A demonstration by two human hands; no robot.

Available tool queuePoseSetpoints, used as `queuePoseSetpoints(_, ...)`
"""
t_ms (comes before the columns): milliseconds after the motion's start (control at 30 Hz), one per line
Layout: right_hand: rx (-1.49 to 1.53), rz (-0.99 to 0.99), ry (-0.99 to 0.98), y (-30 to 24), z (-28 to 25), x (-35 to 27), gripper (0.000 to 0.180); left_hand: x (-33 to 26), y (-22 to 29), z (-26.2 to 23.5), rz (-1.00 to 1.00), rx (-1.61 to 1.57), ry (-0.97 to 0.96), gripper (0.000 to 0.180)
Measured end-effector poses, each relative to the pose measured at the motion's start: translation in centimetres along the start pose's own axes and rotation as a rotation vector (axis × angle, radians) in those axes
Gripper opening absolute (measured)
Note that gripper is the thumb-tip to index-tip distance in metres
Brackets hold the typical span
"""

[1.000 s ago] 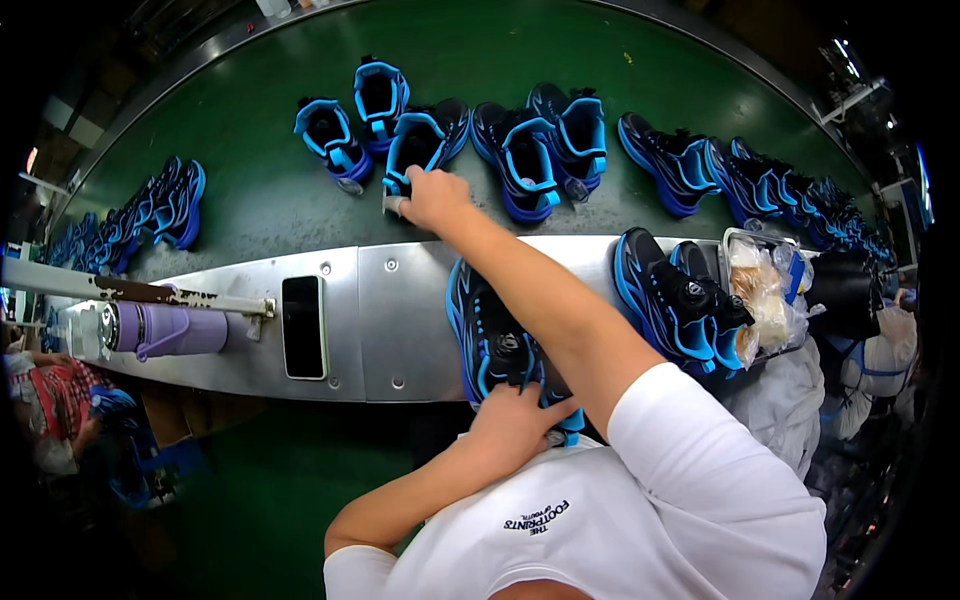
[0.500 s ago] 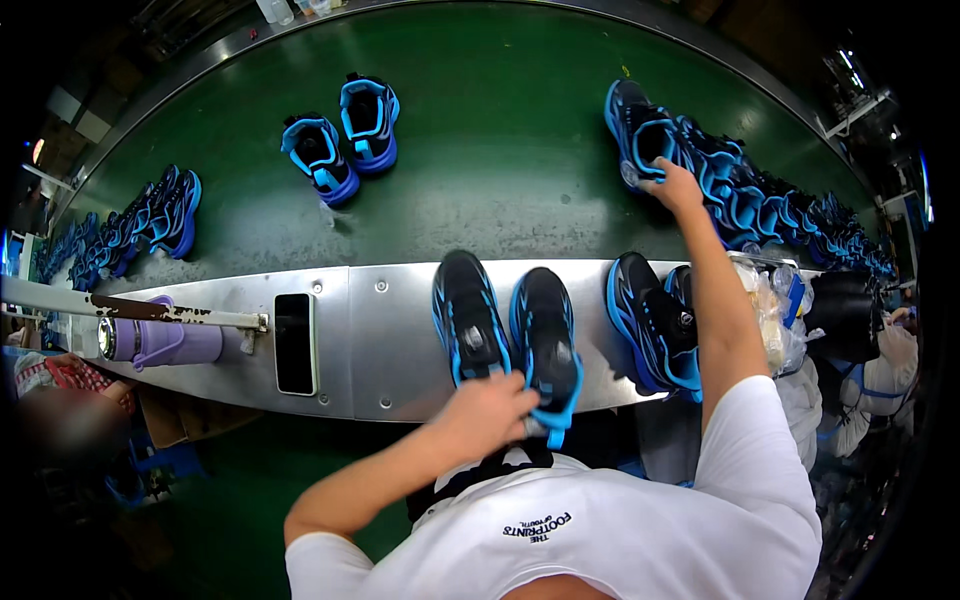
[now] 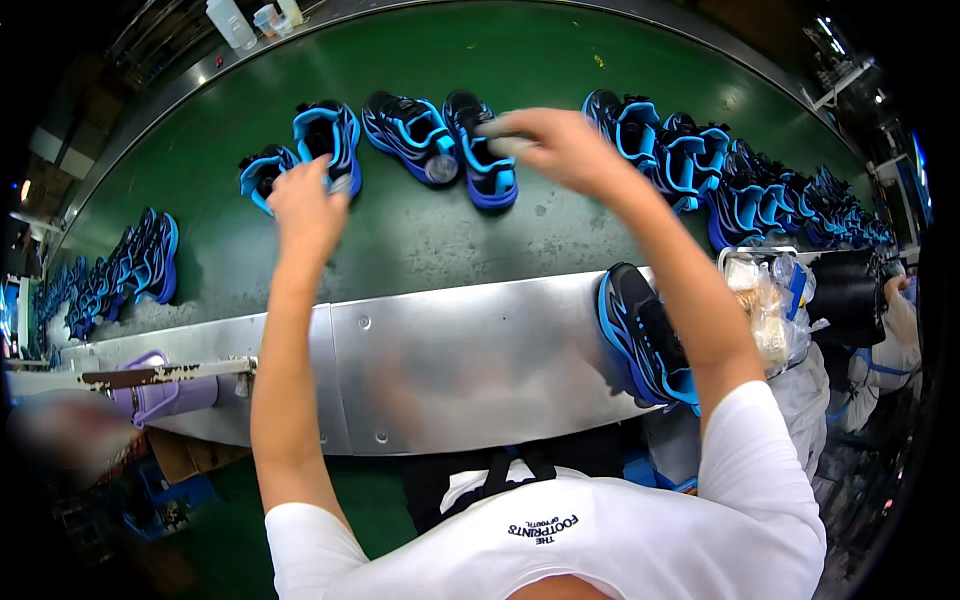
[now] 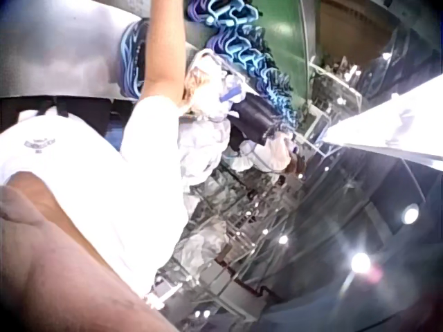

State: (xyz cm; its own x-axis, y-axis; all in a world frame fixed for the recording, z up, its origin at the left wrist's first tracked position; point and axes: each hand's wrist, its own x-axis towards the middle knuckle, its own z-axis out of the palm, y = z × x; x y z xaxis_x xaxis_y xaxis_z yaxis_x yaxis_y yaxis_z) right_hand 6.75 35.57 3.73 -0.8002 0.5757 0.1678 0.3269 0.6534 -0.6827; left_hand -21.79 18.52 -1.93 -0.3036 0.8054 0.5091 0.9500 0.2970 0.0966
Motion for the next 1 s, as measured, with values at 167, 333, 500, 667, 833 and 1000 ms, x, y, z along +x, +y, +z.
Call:
queuePoseSetpoints(167, 0.041, -0.353, 0.018, -3.5, 12.8, 9.9, 0.044, -2.8, -7.7, 2.8, -0.088, -0.114, -0.13, 0.037)
queuePoseSetpoints(333, 0.104, -0.174, -0.051, -4.8, 22.4, 12.3, 0.058, -2.6, -8.4, 2.7, -0.313, -0.321, -0.225, 0.032)
queuePoseSetpoints(500, 0.225, -0.284, 0.103, -3.6, 20.0, 6.1, 0.031, -7.0, -0.4, -4.1, -0.213, -0.662, -0.436, 0.015)
queuePoseSetpoints(667, 0.261, -0.066, -0.206, -5.9, 8.5, -11.8, 0.023, -16.8, 10.9, -12.0, -0.025, -0.753, -0.499, 0.015)
queuePoseSetpoints(833, 0.223, 0.174, -0.308, -7.8, 7.6, -25.7, 0.028, -24.4, 15.5, -13.3, -0.002, -0.76, -0.603, 0.029)
queuePoseSetpoints(1000, 0.172, 0.081, -0.266, -9.6, 4.7, -28.1, 0.044, -23.9, 15.2, -15.6, -0.131, -0.823, -0.405, 0.021)
